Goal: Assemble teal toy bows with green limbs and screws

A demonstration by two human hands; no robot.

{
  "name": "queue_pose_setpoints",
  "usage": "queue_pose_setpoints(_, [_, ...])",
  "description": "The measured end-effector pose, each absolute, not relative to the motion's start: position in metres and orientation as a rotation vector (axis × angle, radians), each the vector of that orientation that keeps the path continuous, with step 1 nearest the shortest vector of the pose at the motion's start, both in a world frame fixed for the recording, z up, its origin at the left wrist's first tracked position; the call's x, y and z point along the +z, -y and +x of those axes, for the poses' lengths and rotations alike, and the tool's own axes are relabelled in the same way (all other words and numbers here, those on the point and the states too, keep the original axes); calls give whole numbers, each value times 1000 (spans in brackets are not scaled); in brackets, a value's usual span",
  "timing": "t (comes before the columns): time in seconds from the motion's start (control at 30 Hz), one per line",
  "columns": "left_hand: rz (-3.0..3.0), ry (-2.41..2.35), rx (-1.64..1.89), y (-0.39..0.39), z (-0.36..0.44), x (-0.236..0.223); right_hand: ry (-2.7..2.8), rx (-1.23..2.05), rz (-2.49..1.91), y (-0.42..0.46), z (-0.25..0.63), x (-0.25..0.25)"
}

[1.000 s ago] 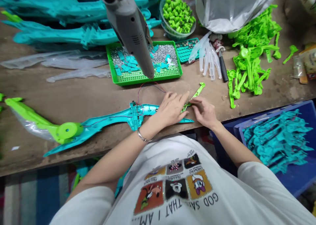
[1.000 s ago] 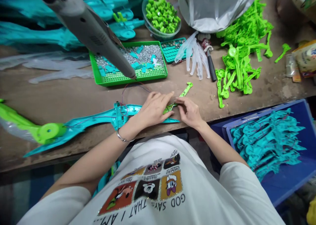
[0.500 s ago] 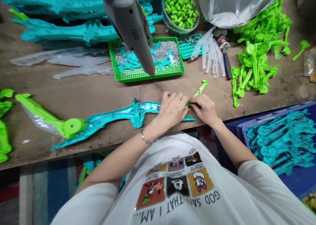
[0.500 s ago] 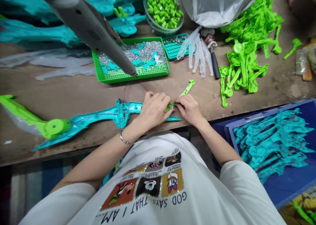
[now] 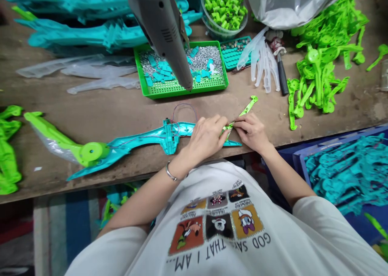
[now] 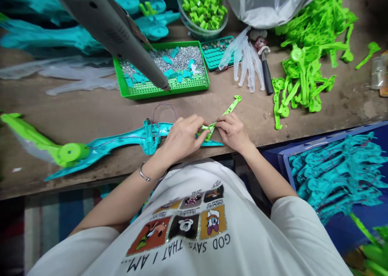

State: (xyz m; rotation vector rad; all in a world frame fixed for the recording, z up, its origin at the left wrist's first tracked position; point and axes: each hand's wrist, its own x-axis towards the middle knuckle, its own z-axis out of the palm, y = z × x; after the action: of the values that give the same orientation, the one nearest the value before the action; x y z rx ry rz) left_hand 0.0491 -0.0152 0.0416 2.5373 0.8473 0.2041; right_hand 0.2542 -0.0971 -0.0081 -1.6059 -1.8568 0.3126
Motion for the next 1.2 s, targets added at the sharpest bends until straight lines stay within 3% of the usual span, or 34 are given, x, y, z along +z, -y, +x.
queue_pose_setpoints(0.6, [2441,-1295,84,15,69,37,2000,355,-1675,87,255,12])
queue_pose_setpoints(1.2, [2520,-1187,-63,20,71,48,1957,353,-1755,90,242,6])
